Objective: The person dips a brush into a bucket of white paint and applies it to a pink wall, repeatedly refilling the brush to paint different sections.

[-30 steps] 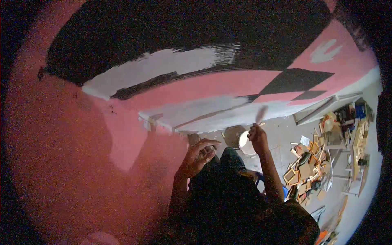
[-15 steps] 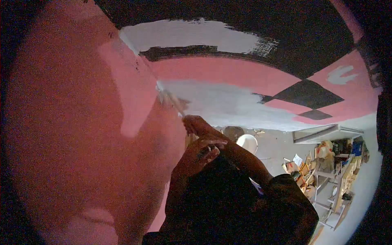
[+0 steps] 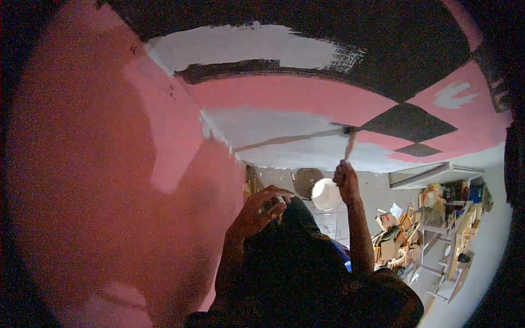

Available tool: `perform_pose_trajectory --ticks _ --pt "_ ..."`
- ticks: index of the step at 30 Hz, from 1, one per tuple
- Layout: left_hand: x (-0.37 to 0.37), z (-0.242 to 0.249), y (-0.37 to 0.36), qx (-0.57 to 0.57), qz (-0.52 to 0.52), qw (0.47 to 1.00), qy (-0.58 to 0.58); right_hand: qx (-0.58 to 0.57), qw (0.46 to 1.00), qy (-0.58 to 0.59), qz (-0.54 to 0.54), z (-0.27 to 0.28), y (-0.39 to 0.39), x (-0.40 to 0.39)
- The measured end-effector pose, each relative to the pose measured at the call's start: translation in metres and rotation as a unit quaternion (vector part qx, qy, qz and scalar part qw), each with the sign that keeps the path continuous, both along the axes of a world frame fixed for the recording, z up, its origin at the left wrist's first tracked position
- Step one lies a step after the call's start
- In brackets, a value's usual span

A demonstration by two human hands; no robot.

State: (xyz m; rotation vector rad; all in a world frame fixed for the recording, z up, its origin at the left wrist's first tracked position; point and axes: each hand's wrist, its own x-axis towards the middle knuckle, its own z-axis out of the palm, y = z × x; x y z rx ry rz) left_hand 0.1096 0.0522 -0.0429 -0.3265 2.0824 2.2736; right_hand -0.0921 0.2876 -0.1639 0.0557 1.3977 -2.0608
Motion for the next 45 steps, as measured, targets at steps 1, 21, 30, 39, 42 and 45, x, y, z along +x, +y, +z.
perform_pose_trajectory --ticks 1,21,30,39,42,45 --pt "0.002 -0.002 -0.001 -0.028 0.000 1.000 0.003 0.000 1.000 0.010 -0.016 -0.014 -0.003 0.004" --pt "0.050 0.010 0.044 -0.027 0.124 0.992 0.028 0.000 0.985 0.047 0.166 0.008 -0.103 0.012" --pt "0.037 0.010 0.131 -0.122 0.033 0.991 0.045 -0.021 0.990 0.001 -0.138 -0.033 0.140 -0.008" --pt "0.058 -0.027 0.273 -0.131 -0.068 0.988 0.038 0.267 0.948 -0.060 -0.164 -0.318 0.432 0.148" --pt "0.078 -0.051 0.317 -0.141 -0.041 0.988 0.048 0.213 0.914 -0.291 -0.184 -0.406 0.537 0.238" --pt "0.102 -0.067 0.351 -0.193 -0.027 0.981 -0.009 0.580 0.802 0.014 0.145 -0.420 0.595 0.320"
